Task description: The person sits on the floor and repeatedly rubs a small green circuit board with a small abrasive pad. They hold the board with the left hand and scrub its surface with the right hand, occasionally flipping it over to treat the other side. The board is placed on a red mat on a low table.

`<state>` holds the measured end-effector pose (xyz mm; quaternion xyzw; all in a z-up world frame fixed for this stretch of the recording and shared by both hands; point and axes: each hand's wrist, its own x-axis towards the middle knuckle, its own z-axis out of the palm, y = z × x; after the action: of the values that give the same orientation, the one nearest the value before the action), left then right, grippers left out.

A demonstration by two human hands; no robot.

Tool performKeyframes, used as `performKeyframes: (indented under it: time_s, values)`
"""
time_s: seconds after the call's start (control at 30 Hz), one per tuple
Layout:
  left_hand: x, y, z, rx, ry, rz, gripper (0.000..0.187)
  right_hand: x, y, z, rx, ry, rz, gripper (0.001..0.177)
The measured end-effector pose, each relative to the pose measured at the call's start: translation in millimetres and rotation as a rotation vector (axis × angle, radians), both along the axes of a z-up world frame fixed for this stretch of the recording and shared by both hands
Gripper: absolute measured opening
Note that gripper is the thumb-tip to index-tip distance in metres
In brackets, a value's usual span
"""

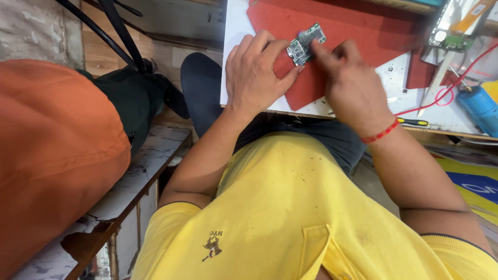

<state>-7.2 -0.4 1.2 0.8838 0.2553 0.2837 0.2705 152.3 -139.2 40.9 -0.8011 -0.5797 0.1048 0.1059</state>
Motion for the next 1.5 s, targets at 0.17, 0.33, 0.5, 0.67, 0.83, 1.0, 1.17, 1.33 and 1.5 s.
performKeyframes:
  time_s: [0.17,0.33,0.5,0.67,0.83,1.0,1.17,1.33,1.5]
  values:
    - [0,1,0,0.004,0.001,0.009,0.04,-2,2,2,0.0,0.015,0.038,0.061]
    - [0,-1,0,0.004,0.011,0.004,0.04,-2,2,5,-0.055,0.032,0.073,0.064]
    - [1,-2,-1,-0.009,0.007,-0.004,0.04,4,1,-2,-0.003,0.015,0.044,0.062]
    - [2,-1,0,-0.009,0.013,-0.003,0.042,7,-2,-9,0.089,0.031,0.027,0.06]
    - [1,0,1,-0.004,-0.017,0.003,0.047,1,-3,-11,0.051,0.009,0.099,0.055]
    - [1,-1,0,-0.012,-0.003,0.003,0.041,3,-16,-7,0.052,0.033,0.056,0.057]
    - [3,-2,-1,-0.021,-0.006,0.007,0.037,10,-9,-18,0.135,0.062,0.045,0.053]
    - [5,-1,-1,-0.014,0.019,0.004,0.038,10,-20,-10,0.093,0.119,0.016,0.052]
    - [4,-7,-5,0.024,0.023,0.021,0.039,7,-21,-20,0.169,0.119,0.071,0.054]
